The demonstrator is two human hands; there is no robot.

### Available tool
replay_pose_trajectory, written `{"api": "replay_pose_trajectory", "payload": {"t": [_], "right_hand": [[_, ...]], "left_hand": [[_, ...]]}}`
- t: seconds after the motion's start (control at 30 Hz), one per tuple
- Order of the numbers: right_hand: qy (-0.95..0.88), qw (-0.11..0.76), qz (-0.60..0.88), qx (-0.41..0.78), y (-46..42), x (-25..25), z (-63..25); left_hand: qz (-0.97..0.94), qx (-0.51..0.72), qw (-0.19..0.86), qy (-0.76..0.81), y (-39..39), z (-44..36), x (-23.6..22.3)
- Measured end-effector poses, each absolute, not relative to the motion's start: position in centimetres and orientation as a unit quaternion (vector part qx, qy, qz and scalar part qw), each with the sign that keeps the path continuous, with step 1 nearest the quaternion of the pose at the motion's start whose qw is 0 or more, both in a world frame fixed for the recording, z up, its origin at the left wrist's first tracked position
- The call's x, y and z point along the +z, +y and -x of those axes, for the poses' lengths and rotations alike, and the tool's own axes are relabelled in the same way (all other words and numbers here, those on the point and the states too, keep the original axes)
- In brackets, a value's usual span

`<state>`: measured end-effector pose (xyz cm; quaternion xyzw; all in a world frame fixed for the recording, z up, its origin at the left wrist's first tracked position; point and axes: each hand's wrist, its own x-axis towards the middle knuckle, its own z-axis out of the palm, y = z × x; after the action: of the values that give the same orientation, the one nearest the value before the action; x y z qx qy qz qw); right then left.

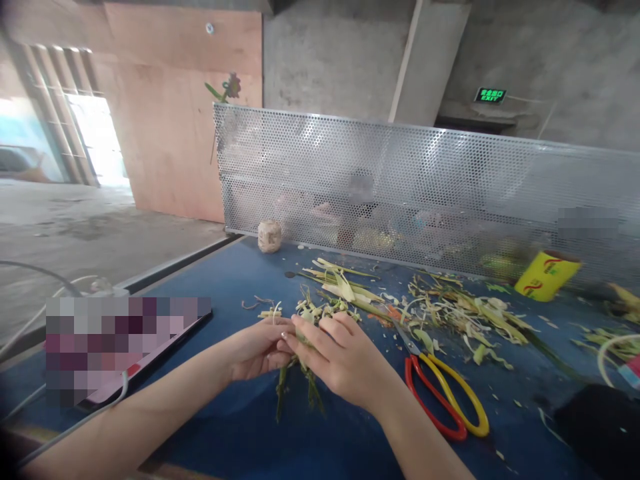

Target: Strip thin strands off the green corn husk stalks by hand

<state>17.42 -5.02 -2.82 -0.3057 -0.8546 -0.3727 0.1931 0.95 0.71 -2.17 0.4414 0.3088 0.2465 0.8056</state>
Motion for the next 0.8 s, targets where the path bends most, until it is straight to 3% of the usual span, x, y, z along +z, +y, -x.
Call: {"api": "replay_pose_trajectory", "payload": {"t": [0.37, 0.8], "right_hand": [[-0.856, 0.316, 0.327, -0.246, -5.18, -3.1, -17.74], [-0.793, 0.428, 0.355, -0.25, -5.06, -3.09, -17.9]], "left_hand": [[-0.424, 0.246, 0.817, 0.302, 0.57, -0.8, -1.72], [-0.406, 0.267, 0.847, 0.216, 0.59, -0.63, -1.63]]}}
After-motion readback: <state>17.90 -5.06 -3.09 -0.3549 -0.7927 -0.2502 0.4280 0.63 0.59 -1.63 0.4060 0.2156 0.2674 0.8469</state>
